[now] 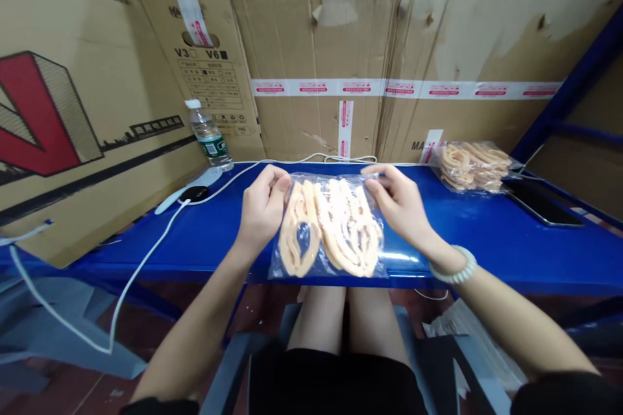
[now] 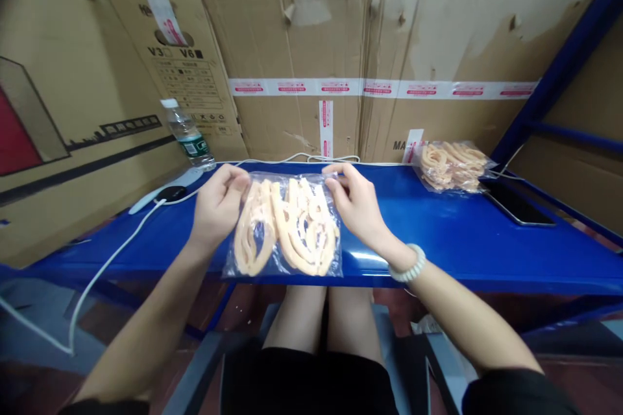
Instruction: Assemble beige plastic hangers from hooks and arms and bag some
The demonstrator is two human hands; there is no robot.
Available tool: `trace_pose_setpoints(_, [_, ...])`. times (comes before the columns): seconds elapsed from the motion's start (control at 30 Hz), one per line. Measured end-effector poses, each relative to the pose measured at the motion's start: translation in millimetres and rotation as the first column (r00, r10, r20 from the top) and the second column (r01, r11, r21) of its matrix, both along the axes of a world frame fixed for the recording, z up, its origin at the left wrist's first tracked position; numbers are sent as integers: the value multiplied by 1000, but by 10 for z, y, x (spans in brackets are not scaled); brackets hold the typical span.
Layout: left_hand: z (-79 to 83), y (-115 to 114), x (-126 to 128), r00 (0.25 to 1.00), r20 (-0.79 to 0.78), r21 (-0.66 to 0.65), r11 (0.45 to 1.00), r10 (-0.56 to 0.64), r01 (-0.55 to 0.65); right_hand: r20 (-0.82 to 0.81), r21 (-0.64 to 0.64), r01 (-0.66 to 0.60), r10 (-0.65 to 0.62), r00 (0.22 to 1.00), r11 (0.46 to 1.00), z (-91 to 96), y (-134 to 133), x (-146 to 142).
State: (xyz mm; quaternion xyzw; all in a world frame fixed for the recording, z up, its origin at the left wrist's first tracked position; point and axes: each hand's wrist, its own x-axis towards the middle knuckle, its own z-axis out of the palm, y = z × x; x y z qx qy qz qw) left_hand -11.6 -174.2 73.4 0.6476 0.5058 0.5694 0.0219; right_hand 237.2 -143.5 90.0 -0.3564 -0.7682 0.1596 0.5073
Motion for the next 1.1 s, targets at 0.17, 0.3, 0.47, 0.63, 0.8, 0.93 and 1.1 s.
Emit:
trace_pose_setpoints(0.17, [-222, 681, -234, 939, -338, -367, 909, 65, -195, 407, -125, 118, -58, 911, 985, -385, 632, -244])
trace_pose_setpoints(0.3, [-368, 845, -276, 887, -459, -431, 862, 44, -266, 571, -142, 199, -84, 817, 970, -552, 825, -311])
trace_pose_setpoints(0.47, [-261, 490, -161, 818, -567, -299, 901, 98, -315, 680, 62, 194, -184, 709, 979, -358, 516, -169])
trace_pose_setpoints(0.63, [-457, -167, 141, 686, -720, -132, 991, -106, 15, 750, 208, -167, -48, 659, 964, -362, -88, -31])
trace_pose_setpoints(0.8, [-724, -339, 80, 619, -777, -154, 988, -117, -8, 794, 201, -229, -22, 608, 952, -531, -172, -182])
trace_pose_setpoints(0.93, [-670, 67, -304, 617, -774, -255, 962, -141, -100, 789, 150, -221, 18, 614, 964, -564, 164, -581])
trace_pose_setpoints(1.1, [-528, 855, -877, 660, -726, -380, 913, -194, -150, 743, 119, -208, 52, 667, 971, -572, 774, -1146])
